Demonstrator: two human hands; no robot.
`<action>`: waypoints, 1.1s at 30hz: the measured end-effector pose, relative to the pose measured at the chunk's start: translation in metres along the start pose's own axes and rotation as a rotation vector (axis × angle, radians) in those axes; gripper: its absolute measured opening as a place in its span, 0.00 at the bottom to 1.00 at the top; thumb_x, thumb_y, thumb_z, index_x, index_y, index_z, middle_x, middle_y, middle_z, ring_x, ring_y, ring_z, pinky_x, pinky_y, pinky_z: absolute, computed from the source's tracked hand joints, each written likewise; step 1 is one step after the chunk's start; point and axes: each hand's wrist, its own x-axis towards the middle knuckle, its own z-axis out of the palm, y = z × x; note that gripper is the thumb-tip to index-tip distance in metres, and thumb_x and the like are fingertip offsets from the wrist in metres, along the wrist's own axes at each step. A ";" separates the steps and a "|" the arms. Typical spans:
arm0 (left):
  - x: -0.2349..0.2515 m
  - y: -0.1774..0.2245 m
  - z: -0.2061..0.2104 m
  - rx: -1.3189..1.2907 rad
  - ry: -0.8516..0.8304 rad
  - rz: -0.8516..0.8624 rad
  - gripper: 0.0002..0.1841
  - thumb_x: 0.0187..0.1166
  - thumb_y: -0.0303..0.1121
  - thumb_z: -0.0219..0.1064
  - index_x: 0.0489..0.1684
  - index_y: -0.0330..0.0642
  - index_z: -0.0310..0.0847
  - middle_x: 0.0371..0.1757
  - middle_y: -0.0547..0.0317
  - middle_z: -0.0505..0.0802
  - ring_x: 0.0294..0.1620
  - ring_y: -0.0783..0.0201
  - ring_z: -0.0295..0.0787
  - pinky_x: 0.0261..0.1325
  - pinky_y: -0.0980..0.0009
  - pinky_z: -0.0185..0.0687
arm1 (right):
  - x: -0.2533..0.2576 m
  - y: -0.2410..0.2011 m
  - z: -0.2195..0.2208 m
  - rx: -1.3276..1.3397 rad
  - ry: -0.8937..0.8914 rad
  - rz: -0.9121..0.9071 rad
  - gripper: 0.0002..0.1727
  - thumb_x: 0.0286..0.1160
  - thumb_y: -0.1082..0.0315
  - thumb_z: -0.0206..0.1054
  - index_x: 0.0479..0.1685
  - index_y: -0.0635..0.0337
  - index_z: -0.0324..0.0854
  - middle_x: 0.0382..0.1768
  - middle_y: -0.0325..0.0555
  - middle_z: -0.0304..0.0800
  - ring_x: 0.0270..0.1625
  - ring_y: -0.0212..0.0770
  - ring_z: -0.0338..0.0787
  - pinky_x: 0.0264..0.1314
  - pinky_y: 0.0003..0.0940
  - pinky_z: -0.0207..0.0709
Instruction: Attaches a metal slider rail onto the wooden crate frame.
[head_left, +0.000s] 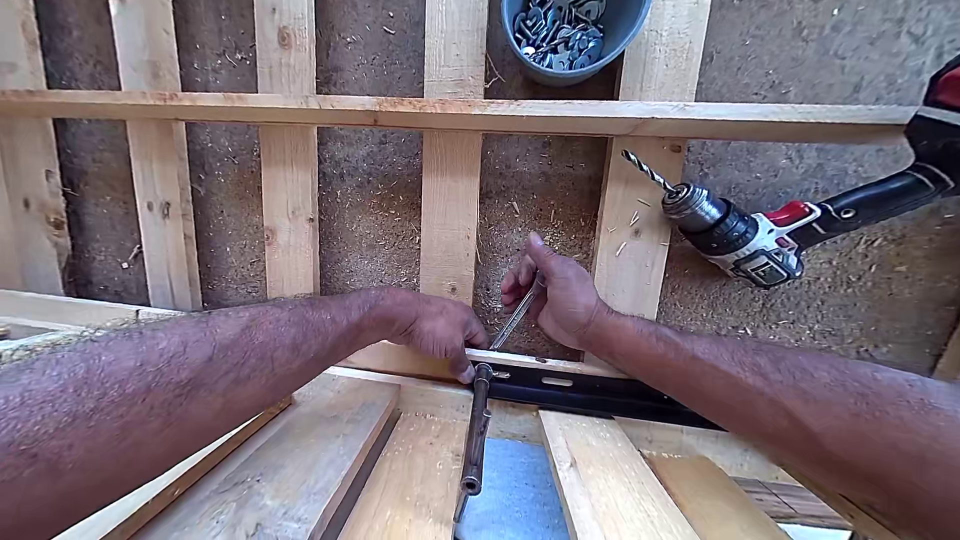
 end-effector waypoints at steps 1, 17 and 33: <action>0.000 -0.001 -0.001 0.020 -0.007 0.004 0.09 0.79 0.37 0.74 0.46 0.41 0.90 0.38 0.55 0.92 0.38 0.63 0.87 0.46 0.59 0.82 | 0.002 0.002 0.002 0.116 -0.014 0.025 0.34 0.93 0.38 0.39 0.24 0.51 0.75 0.25 0.42 0.89 0.28 0.39 0.90 0.36 0.38 0.88; -0.003 0.008 -0.001 0.201 0.010 0.024 0.11 0.82 0.39 0.71 0.38 0.40 0.89 0.30 0.57 0.88 0.32 0.63 0.84 0.39 0.60 0.78 | 0.008 -0.015 0.030 0.076 0.312 0.277 0.28 0.92 0.44 0.51 0.19 0.47 0.60 0.09 0.32 0.53 0.08 0.33 0.59 0.13 0.32 0.67; 0.010 0.028 0.014 -0.773 0.240 0.049 0.20 0.93 0.47 0.52 0.66 0.40 0.76 0.45 0.55 0.91 0.43 0.67 0.88 0.51 0.68 0.83 | 0.001 -0.025 0.006 -0.749 0.081 0.148 0.38 0.94 0.40 0.40 0.31 0.61 0.84 0.31 0.49 0.89 0.36 0.46 0.88 0.42 0.50 0.79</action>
